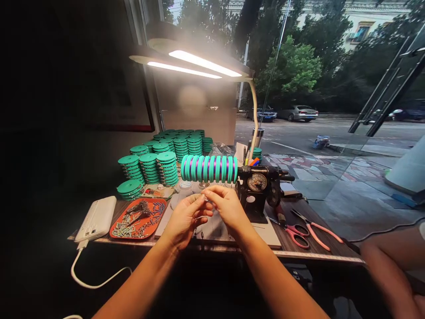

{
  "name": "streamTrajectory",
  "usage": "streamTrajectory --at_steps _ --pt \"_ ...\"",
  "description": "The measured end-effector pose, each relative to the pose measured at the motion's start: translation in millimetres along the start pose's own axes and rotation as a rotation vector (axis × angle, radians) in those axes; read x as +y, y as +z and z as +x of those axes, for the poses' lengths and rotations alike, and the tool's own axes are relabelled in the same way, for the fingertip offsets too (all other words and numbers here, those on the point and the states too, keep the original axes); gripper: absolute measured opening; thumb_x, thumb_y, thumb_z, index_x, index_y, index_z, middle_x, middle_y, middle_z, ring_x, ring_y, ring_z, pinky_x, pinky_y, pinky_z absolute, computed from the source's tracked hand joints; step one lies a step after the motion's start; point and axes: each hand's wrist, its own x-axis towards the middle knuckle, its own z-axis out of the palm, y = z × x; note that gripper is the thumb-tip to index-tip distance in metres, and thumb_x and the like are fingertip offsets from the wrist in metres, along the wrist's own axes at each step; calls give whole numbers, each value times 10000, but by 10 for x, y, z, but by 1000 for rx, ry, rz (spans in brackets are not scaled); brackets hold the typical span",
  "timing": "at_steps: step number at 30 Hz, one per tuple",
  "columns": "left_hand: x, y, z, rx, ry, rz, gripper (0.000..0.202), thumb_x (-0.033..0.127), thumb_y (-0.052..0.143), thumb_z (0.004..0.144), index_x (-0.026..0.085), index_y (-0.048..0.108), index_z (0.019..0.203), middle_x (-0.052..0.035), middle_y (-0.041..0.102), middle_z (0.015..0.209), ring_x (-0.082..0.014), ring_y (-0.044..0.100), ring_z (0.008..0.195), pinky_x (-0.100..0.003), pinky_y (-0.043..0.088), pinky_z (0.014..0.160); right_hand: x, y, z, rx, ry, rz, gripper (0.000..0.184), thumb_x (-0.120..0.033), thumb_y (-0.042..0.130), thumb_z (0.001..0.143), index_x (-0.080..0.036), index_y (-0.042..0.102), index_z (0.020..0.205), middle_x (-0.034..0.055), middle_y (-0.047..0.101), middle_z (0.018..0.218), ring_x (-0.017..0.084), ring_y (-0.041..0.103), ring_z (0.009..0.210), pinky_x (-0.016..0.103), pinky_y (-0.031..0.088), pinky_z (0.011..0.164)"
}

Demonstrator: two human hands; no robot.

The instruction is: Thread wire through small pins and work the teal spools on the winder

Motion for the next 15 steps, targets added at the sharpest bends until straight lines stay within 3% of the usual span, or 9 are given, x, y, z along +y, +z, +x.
streamTrajectory --at_steps 3,9,15 --pt "-18 8 -12 -5 38 29 175 290 582 694 117 572 671 -13 600 611 -66 542 507 -152 377 465 10 13 16 -23 33 92 175 -314 648 605 -152 584 622 -36 501 556 64 387 458 211 275 430" --pt "-68 -20 -101 6 91 48 157 284 569 704 135 533 670 17 568 593 -67 531 521 -171 392 524 -1 63 32 -54 90 213 192 -323 644 623 -151 559 641 -22 570 615 33 366 375 190 228 366" --pt "-133 -94 -279 -52 -43 -15 159 274 554 718 144 489 653 12 572 581 -66 530 510 -175 389 524 -6 64 30 -38 65 223 175 -295 653 620 -146 567 651 -39 552 533 41 424 401 180 283 400"
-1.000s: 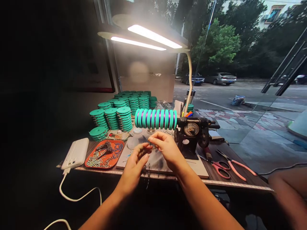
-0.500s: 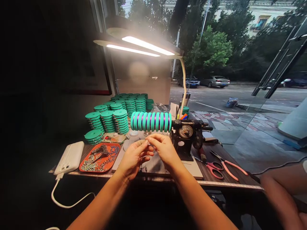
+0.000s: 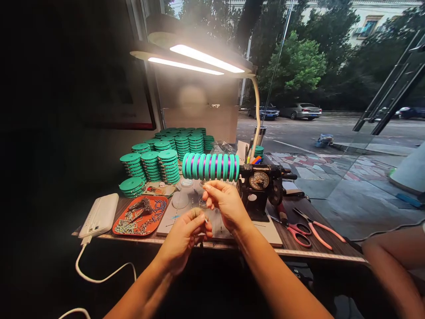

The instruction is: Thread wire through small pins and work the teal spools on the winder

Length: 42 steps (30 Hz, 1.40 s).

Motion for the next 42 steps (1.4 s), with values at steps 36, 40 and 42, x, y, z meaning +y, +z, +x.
streamTrajectory --at_steps 36,40,42 --pt "-196 -62 -296 5 -202 -277 138 201 492 786 115 499 678 -8 542 641 -62 513 536 -215 455 574 12 -20 11 35 32 -7 214 -317 661 600 -147 547 662 -40 565 535 43 453 411 172 304 408" --pt "-201 -39 -323 32 -173 -269 153 205 486 789 117 497 664 2 519 628 -57 487 531 -205 443 548 14 -29 3 34 32 0 213 -315 663 600 -147 550 667 -37 567 538 45 455 414 175 304 409" --pt "-204 -28 -334 48 -164 -269 158 207 482 790 118 496 660 3 517 626 -55 479 525 -206 440 543 18 -34 3 29 30 2 210 -314 662 604 -147 551 667 -38 566 539 44 453 414 174 307 410"
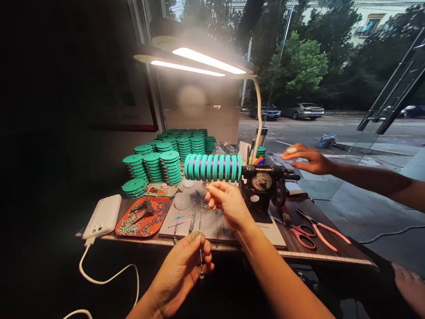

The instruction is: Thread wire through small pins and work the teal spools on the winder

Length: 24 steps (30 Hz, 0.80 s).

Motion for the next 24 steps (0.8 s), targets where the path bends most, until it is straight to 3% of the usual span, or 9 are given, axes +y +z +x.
streamTrajectory --at_steps 14,24 --pt "-2 20 -33 67 -13 3 147 217 500 782 125 496 668 -1 551 623 -50 482 492 -203 442 535 -5 18 12 0 -6 -15 204 -318 657 606 -152 547 651 -41 558 543 48 446 419 185 308 422" --pt "3 -7 -12 44 -7 24 120 232 483 789 127 487 731 -17 580 657 -53 493 481 -219 430 552 -3 4 18 8 -3 -1 226 -334 666 589 -151 549 652 -39 566 544 52 455 425 187 307 428"
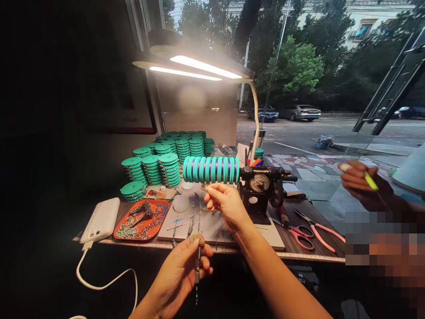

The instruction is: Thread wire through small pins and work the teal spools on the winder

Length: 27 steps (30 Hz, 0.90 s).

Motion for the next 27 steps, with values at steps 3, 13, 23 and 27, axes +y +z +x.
streamTrajectory --at_steps 3,13,23,27 --pt "25 12 13 11 15 28 136 266 465 797 133 488 811 -23 595 662 -62 505 470 -223 416 550 -2 -8 -1 1 -2 6 238 -339 668 590 -147 545 660 -37 567 544 51 458 426 184 307 430" --pt "-1 -83 154 -28 105 208 212 337 564 715 141 482 724 -29 614 727 -60 534 459 -168 361 468 7 -22 -12 -56 12 -71 230 -360 642 616 -151 563 671 -11 601 623 71 473 468 207 310 460" --pt "411 274 481 -61 184 160 185 289 604 683 136 585 786 -15 545 769 -57 503 554 -164 412 478 -54 -88 -27 -64 -95 -253 163 -317 629 625 -159 606 590 -43 506 520 66 341 452 220 219 441" --pt "390 290 544 -59 159 124 165 272 627 663 116 573 671 6 530 634 -38 471 514 -135 366 467 -22 -114 -16 -45 -51 -228 183 -338 641 613 -158 608 622 -36 513 526 66 351 444 214 224 433"
